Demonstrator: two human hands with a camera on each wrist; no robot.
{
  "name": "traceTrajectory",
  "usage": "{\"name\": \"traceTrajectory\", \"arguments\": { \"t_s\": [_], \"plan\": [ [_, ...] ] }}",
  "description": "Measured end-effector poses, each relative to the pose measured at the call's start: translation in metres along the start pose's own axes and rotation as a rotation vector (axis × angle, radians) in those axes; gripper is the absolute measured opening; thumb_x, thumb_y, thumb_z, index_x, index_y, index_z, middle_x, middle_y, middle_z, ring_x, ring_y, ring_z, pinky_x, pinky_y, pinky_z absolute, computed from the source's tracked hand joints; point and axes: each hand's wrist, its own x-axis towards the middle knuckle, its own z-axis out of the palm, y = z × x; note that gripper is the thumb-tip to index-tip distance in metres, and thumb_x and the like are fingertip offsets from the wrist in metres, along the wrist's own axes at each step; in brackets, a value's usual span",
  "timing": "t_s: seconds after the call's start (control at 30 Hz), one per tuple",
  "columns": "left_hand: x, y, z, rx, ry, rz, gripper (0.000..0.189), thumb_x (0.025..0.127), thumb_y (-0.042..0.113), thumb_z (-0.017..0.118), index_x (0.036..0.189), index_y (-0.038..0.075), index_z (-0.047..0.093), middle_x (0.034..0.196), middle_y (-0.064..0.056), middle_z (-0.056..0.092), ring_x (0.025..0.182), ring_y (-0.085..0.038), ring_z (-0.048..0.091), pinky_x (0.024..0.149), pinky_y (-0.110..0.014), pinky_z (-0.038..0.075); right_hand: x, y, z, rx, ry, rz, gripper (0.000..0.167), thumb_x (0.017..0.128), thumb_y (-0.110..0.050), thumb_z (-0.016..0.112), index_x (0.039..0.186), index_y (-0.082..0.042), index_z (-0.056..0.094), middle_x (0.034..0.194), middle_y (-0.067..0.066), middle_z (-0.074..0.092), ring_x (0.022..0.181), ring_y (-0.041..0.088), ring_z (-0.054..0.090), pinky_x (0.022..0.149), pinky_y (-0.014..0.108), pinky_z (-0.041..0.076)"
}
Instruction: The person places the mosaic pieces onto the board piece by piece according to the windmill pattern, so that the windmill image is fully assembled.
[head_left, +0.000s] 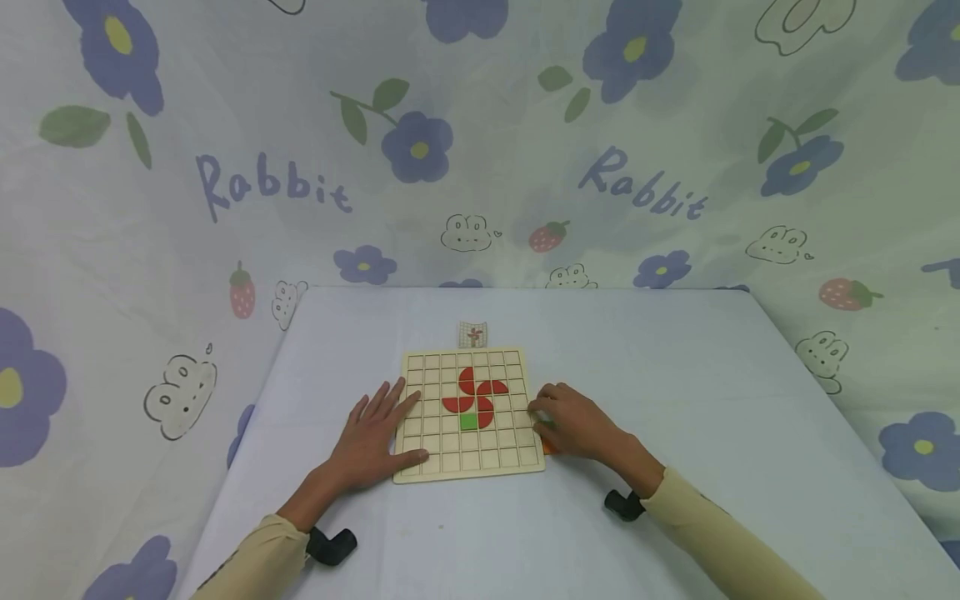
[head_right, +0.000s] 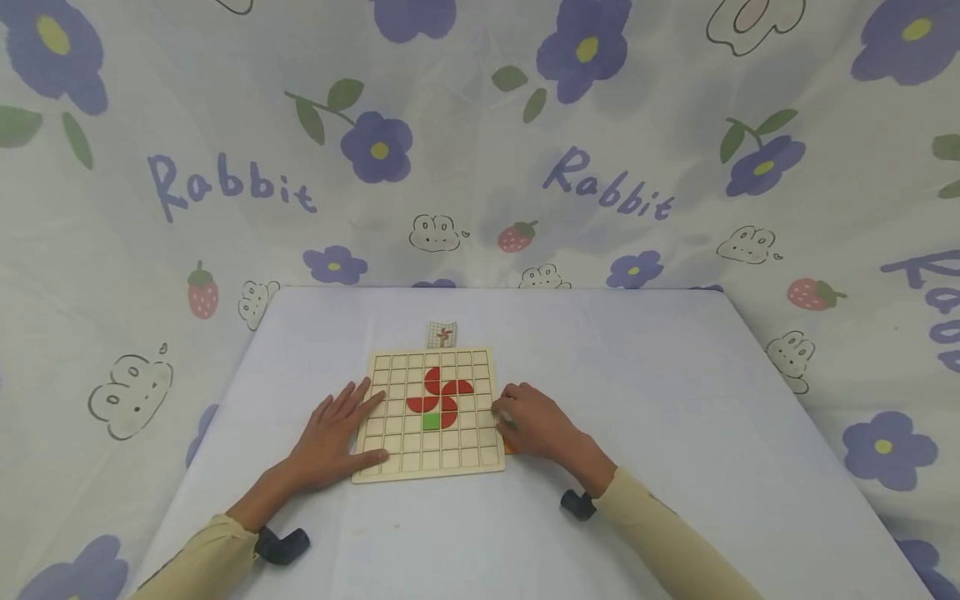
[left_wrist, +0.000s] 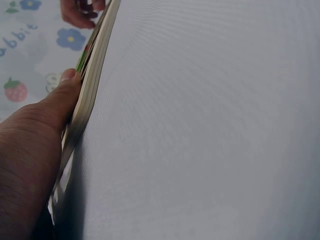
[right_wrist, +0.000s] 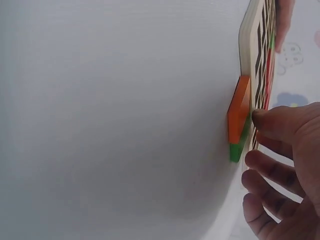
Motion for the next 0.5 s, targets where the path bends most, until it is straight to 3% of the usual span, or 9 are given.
{"name": "traceTrajectory", "arguments": {
  "t_s": [0.27,0.5],
  "plan": [
    [-0.001,0.002,-0.003,0.005,0.029,0.007,0.098,0.081,0.075,0.059,0.155,0.016,0.034,0.162,-0.012,0.018,0.147,-0.036,0.013,0.112,-0.061,0.012,-0.012,0.007,0.000,0.019,0.021,-0.040,0.013,0.082,-0.020,0.082,0.093,-0.016,0.076,0.093,-0.009,0.063,0.086,0.007,0.057,0.072,0.025,0.051],
    [-0.001,0.002,-0.003,0.011,0.016,0.003,0.098,0.081,0.076,0.057,0.155,0.016,0.033,0.162,-0.012,0.018,0.147,-0.036,0.012,0.112,-0.061,0.012,-0.023,0.013,-0.002,0.079,0.032,-0.119,0.015,0.078,-0.033,0.085,0.081,-0.021,0.076,0.088,-0.016,0.059,0.079,0.003,0.050,0.066,0.021,0.047]
  ]
}}
